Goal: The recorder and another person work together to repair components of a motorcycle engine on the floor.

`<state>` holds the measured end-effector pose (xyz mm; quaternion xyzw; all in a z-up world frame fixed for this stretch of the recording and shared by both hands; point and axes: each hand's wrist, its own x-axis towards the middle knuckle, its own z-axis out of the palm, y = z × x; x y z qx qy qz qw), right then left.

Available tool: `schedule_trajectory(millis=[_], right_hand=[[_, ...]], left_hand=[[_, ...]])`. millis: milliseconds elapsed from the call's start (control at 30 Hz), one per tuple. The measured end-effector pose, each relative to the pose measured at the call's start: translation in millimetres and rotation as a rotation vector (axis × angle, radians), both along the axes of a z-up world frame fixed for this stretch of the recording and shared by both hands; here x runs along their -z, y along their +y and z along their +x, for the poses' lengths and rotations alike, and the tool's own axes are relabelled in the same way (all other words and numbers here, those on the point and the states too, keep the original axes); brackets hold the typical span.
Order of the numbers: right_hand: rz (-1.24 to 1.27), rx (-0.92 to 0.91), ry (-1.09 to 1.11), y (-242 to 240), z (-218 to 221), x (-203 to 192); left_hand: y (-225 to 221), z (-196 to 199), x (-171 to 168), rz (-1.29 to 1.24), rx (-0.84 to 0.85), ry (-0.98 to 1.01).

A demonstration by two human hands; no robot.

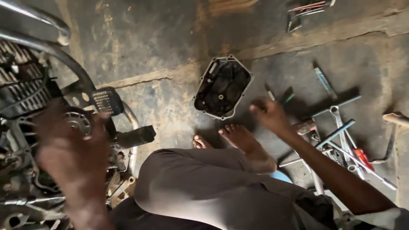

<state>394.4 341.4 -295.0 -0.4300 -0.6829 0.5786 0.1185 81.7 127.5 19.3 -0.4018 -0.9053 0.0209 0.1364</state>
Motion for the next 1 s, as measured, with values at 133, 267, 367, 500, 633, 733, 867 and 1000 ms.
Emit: schedule_trajectory(millis=[133,267,367,500,633,733,867,1000], right_hand=[[0.118,-0.184,-0.006,-32.5,-8.0,52.2],[0.078,-0.242,-0.070,-23.0,-0.8,89.2],[0.039,-0.037,-0.157,3.9,12.7,104.4],[0.254,0.374,-0.337,56.1,32.2,129.8],[0.338,0.523,-0.310,90.1,53.5,155.1],[0.505,0.344,-0.441,89.3,67.4,142.4],[0.503,0.191,-0.391,58.9,94.0,131.3],[0.403,0.165,-0.302,31.0,104.5,101.3]], left_hand=[[19.6,8.7,-2.8,-0.158,-0.016,-0.343],[19.6,-0.7,6.0,-0.338,-0.026,-0.520],[-3.6,-16.9,22.5,-0.365,-0.053,-0.599],[-24.1,-28.6,36.0,-0.382,-0.023,-0.572],[-21.4,-25.6,31.8,-0.428,-0.051,-0.563],[-23.4,-28.2,32.5,-0.381,0.061,-0.524],[-27.9,-30.2,36.3,-0.381,0.000,-0.558],[-35.3,-28.6,37.9,-0.387,0.051,-0.513]])
